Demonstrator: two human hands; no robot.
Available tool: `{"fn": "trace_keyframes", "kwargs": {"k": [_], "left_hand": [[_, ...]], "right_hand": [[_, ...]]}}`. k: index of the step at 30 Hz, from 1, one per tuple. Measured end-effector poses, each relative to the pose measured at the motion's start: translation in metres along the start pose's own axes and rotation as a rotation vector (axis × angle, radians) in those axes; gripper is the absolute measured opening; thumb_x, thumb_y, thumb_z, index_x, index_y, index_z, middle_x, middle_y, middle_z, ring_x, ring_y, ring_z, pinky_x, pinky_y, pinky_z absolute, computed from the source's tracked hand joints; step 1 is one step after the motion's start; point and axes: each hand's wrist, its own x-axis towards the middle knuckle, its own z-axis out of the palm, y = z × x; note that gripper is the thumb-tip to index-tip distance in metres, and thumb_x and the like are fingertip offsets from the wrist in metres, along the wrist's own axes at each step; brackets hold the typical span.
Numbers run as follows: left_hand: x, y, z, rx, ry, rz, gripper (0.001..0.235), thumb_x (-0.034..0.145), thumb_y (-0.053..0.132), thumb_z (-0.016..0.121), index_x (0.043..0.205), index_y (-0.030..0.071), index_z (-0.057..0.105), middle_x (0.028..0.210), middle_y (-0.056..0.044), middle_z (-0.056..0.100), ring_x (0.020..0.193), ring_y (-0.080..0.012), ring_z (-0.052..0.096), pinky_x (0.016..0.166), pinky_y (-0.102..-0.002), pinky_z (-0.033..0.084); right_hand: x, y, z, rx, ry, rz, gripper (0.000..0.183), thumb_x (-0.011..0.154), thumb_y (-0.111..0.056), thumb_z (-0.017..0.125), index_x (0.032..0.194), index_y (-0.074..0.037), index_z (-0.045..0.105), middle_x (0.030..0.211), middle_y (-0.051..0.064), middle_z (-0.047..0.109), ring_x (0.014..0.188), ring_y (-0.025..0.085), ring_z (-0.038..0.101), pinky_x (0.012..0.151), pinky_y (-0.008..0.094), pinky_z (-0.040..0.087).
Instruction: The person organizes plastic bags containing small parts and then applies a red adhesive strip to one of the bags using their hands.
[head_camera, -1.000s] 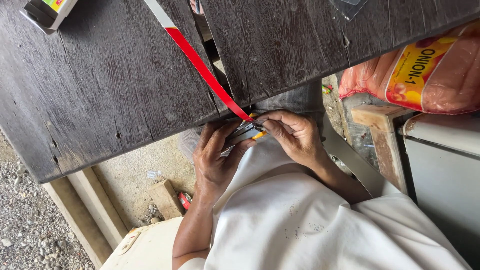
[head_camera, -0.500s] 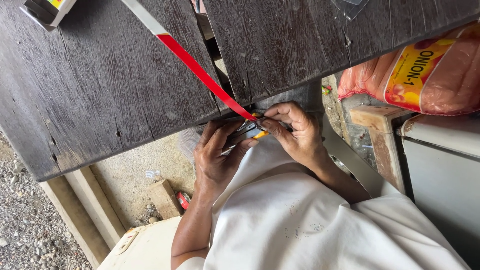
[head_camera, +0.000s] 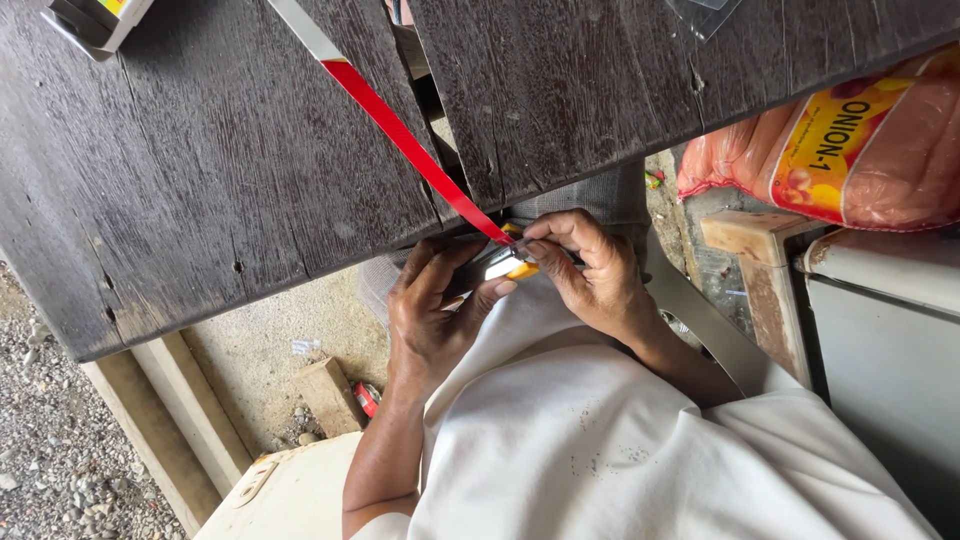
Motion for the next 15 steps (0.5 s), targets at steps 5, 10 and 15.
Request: {"fn": "trace_keyframes", "kwargs": {"k": [5,10,15], "left_hand": [[-0.008,-0.025,-0.023,-0.013,-0.079,-0.080,0.037,0.086,0.021,0.084,0.112,-0.002,0.073,0.097,-0.023,0.069,0.084,-0.0406,0.075,0.068,-0.042,0.063],[-0.010,-0.019,-0.049,-0.070,-0.090,-0.186,0.032,0.092,0.019,0.077,0.113,-0.005,0.071,0.098,-0.027,0.069,0.088,-0.0433,0.075,0.074,-0.048,0.065],[-0.017,-0.020,-0.049,-0.179,-0.090,-0.262,0.037,0.088,0.016,0.080,0.115,-0.008,0.070,0.102,-0.025,0.070,0.097,-0.0405,0.076,0.080,-0.045,0.064]], "right_hand": [[0.001,0.000,-0.003,0.010,0.021,0.029,0.011,0.100,-0.004,0.068,0.110,0.000,0.069,0.089,0.016,0.078,0.086,0.018,0.076,0.083,0.036,0.058],[-0.001,0.001,-0.002,0.030,0.035,0.039,0.011,0.100,-0.004,0.067,0.110,0.000,0.069,0.089,0.016,0.078,0.087,0.016,0.074,0.082,0.036,0.058],[-0.001,-0.001,-0.002,0.028,0.028,0.034,0.011,0.100,-0.005,0.067,0.110,0.000,0.068,0.088,0.016,0.078,0.087,0.018,0.075,0.081,0.036,0.058]]}}
